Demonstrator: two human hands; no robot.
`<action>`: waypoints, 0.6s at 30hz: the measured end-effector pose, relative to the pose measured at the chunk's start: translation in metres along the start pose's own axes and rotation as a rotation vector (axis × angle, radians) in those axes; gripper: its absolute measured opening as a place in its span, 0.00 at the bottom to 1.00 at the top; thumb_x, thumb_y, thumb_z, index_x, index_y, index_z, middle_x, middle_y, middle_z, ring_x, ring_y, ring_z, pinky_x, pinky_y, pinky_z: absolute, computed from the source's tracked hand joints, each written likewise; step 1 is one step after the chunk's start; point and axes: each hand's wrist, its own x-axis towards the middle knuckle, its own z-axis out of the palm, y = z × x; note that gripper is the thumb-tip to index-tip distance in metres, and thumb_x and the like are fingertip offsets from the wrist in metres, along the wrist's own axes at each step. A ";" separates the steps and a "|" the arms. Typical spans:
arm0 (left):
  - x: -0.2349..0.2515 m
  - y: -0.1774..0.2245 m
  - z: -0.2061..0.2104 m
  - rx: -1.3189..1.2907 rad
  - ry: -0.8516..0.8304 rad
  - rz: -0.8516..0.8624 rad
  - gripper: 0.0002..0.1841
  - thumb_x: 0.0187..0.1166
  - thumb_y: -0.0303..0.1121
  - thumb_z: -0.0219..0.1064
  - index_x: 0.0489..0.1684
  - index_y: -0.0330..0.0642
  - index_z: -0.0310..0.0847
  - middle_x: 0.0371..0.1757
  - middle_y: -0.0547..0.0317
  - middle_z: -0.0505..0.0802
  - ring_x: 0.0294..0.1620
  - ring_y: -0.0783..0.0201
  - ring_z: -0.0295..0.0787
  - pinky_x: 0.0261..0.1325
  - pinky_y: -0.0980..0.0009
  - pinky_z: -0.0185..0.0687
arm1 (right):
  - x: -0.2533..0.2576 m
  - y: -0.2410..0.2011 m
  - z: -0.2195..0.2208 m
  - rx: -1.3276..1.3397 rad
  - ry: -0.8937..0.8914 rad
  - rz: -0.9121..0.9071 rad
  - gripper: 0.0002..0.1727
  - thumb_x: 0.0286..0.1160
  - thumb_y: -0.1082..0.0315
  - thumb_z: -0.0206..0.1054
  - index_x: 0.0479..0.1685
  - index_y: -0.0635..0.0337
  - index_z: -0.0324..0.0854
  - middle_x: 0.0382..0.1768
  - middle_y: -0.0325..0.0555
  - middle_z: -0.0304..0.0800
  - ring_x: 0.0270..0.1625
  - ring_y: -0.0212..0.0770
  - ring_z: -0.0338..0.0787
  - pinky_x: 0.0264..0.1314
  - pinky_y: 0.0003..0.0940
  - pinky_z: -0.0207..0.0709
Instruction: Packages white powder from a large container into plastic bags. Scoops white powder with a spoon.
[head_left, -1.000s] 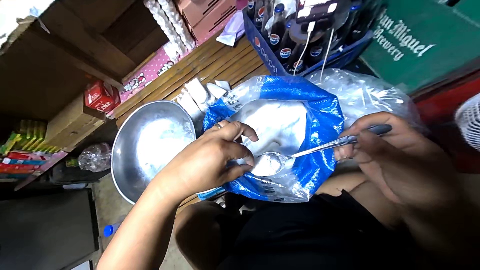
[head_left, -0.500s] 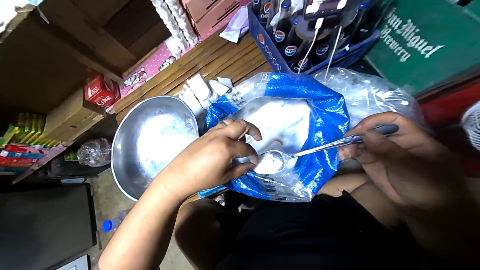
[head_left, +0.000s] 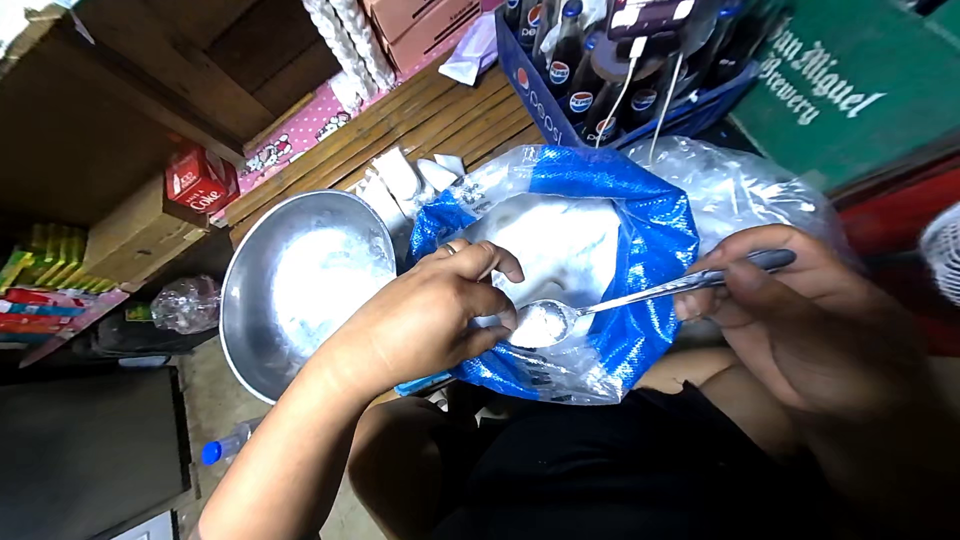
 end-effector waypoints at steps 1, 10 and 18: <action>0.000 0.000 0.000 0.002 -0.001 0.003 0.06 0.73 0.39 0.72 0.33 0.52 0.96 0.59 0.59 0.90 0.59 0.62 0.83 0.62 0.63 0.80 | 0.000 0.000 0.000 0.001 -0.001 -0.004 0.10 0.86 0.55 0.64 0.58 0.41 0.81 0.39 0.28 0.90 0.37 0.26 0.89 0.45 0.22 0.86; 0.002 0.002 0.001 0.018 -0.007 -0.005 0.06 0.73 0.39 0.72 0.33 0.52 0.95 0.60 0.59 0.90 0.59 0.62 0.84 0.60 0.64 0.81 | 0.001 0.000 0.000 0.024 -0.011 -0.016 0.10 0.86 0.55 0.63 0.58 0.42 0.81 0.40 0.29 0.90 0.37 0.26 0.90 0.45 0.22 0.86; 0.001 0.001 0.004 0.004 0.009 -0.012 0.06 0.72 0.38 0.72 0.32 0.51 0.94 0.60 0.59 0.90 0.58 0.62 0.84 0.61 0.64 0.81 | 0.001 0.000 0.000 0.039 -0.005 -0.012 0.10 0.86 0.56 0.63 0.58 0.43 0.81 0.40 0.30 0.90 0.38 0.27 0.90 0.46 0.22 0.87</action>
